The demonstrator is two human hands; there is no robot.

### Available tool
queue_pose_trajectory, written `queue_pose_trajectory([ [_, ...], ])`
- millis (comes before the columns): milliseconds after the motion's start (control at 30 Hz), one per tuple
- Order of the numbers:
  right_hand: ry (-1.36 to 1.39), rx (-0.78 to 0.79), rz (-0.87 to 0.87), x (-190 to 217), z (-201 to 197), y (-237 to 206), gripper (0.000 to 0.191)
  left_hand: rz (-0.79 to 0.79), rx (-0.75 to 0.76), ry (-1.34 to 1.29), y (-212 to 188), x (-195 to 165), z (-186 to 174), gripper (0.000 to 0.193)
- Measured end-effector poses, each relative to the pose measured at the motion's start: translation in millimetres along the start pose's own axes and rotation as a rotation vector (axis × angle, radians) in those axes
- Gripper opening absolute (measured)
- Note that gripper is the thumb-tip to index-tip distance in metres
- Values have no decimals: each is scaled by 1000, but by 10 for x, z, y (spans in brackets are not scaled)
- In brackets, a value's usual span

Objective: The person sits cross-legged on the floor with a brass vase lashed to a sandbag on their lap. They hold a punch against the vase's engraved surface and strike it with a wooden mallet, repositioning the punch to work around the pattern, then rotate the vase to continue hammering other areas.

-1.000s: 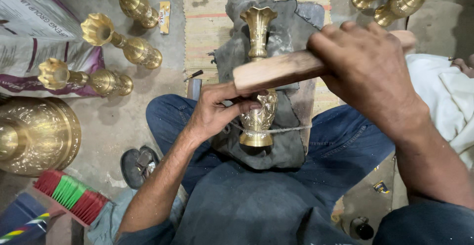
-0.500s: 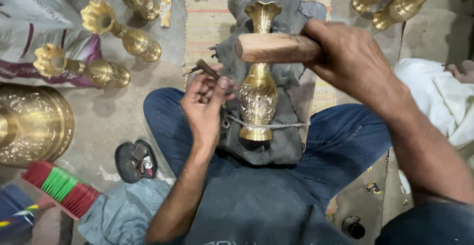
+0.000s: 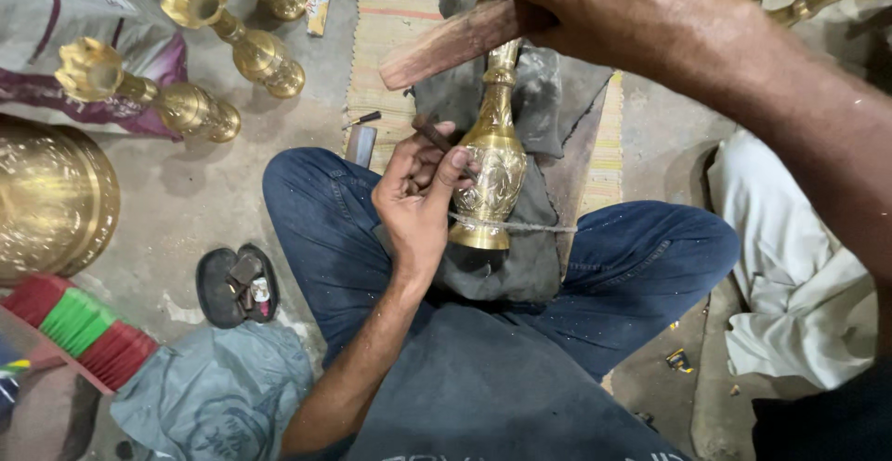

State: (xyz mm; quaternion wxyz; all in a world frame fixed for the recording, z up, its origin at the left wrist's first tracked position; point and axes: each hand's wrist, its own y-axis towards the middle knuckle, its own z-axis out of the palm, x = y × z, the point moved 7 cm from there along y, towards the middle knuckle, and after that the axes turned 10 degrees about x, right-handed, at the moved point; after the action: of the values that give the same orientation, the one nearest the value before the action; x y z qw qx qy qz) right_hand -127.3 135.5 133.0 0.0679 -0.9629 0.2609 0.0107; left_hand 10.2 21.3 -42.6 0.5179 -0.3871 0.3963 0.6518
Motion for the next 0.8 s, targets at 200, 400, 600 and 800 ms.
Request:
queue_pose_trajectory([
  [200, -141, -12, -51, 184, -153, -57, 18, -17, 105, 8, 40, 15, -12, 34],
  [400, -84, 20, 1, 99, -155, -113, 23, -14, 107, 69, 59, -16, -23, 33],
  [600, 151, -13, 77, -22, -8, -156, 36, -7, 121, 51, 95, 46, -75, 27],
  [800, 407, 183, 316, -69, 472, -338, 53, 92, -103, -76, 145, 98, -224, 19],
])
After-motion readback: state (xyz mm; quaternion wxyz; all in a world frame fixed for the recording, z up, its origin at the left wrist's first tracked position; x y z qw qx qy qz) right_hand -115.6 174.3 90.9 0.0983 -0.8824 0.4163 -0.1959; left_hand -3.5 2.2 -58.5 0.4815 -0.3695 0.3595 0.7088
